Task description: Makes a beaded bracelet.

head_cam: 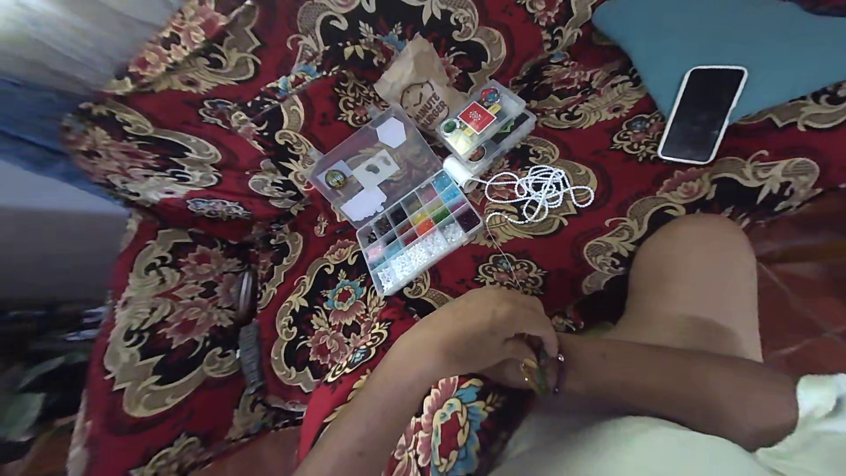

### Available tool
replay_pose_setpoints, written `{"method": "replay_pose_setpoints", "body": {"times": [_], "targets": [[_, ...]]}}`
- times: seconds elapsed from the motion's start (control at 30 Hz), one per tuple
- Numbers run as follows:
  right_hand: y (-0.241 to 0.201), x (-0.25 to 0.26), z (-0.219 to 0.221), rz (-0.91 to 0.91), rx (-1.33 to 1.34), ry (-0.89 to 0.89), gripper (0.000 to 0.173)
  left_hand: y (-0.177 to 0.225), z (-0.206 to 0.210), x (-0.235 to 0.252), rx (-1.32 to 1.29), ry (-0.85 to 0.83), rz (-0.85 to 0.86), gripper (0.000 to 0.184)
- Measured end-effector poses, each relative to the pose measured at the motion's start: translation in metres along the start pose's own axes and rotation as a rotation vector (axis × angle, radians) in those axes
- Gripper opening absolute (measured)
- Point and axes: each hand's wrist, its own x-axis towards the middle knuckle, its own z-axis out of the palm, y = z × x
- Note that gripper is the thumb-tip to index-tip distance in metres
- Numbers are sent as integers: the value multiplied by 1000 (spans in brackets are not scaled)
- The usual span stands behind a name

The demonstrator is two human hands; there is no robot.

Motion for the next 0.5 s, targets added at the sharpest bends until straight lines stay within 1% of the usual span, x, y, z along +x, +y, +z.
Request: {"method": "replay_pose_setpoints", "body": {"times": [0.07,0.13,0.17,0.27,0.33,0.37,0.4,0.43,0.47,0.5], "targets": [[-11,3,-2,28,-69,-67,23,2,-1,-1,-20,3,7,12],[-34,1,-2,145,-115,-80,25,3,-1,1,-38,-2,31,15],[-29,-3,-1,146,-124,-79,25,2,0,2,-38,-1,51,15],[-9,-13,0,118,-30,-83,27,4,4,8,-34,-14,85,14],[-18,-7,-1,145,-116,-124,26,4,5,10,-22,-14,94,13],[-31,5,2,214,-219,-146,26,4,6,10,-19,-7,101,13],[-48,21,8,342,-326,-163,26,4,6,10,-17,-1,107,13],[-57,32,16,484,-393,-135,24,5,6,11,-16,3,113,13],[-57,39,23,578,-451,-100,22,5,6,11,-21,9,116,13],[-40,41,30,592,-540,-89,22,5,5,11,-27,10,116,12]]}}
